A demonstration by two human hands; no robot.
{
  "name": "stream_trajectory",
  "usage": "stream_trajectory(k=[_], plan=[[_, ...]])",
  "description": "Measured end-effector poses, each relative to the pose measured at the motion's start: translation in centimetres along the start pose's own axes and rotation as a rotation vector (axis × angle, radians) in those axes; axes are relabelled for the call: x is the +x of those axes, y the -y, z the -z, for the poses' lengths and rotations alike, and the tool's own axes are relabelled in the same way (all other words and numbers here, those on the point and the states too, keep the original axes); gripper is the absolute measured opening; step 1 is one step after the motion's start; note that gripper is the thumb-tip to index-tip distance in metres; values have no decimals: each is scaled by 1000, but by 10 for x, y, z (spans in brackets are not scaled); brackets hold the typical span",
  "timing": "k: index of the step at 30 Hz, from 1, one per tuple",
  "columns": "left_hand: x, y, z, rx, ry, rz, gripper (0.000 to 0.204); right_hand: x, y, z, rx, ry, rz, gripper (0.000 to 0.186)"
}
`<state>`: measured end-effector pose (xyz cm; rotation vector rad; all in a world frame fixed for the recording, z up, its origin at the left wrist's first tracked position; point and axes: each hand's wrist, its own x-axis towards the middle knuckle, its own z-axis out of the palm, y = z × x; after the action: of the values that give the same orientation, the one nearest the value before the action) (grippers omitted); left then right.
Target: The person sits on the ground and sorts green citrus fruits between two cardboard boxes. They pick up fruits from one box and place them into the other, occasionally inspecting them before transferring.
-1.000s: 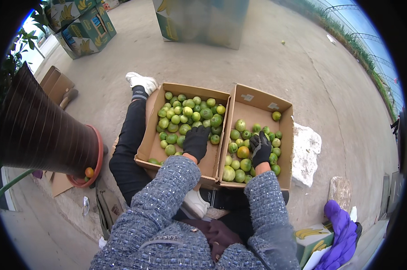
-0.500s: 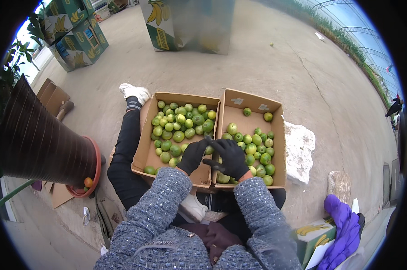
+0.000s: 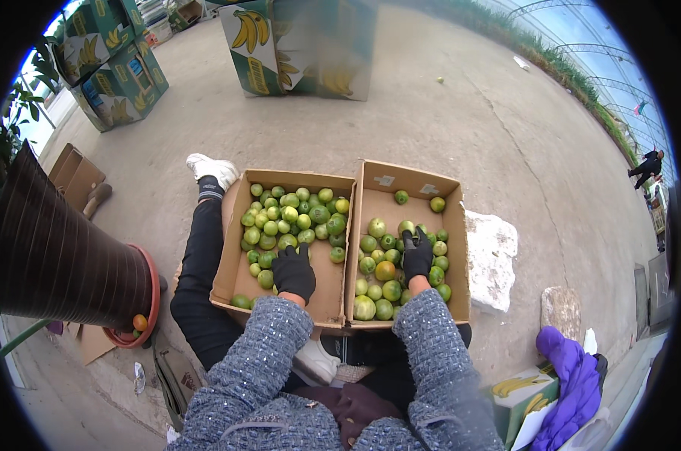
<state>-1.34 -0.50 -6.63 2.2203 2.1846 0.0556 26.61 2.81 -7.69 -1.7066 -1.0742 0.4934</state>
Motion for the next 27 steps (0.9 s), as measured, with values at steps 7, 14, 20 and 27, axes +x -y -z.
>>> stream_trajectory(k=[7, 14, 20, 27], plan=[[9, -3, 12, -52, 8, 1, 41, -23, 13, 4, -315, 35, 195, 25], [5, -18, 22, -1359, -93, -322, 37, -55, 120, 17, -186, 378, 843, 52], [-4, -25, 36, -1544, 98, -344, 35, -70, 109, 7, -302, 602, 871, 68], [-2, -13, 37, -391, -256, 33, 34, -23, 34, -11, 642, -60, -229, 40]])
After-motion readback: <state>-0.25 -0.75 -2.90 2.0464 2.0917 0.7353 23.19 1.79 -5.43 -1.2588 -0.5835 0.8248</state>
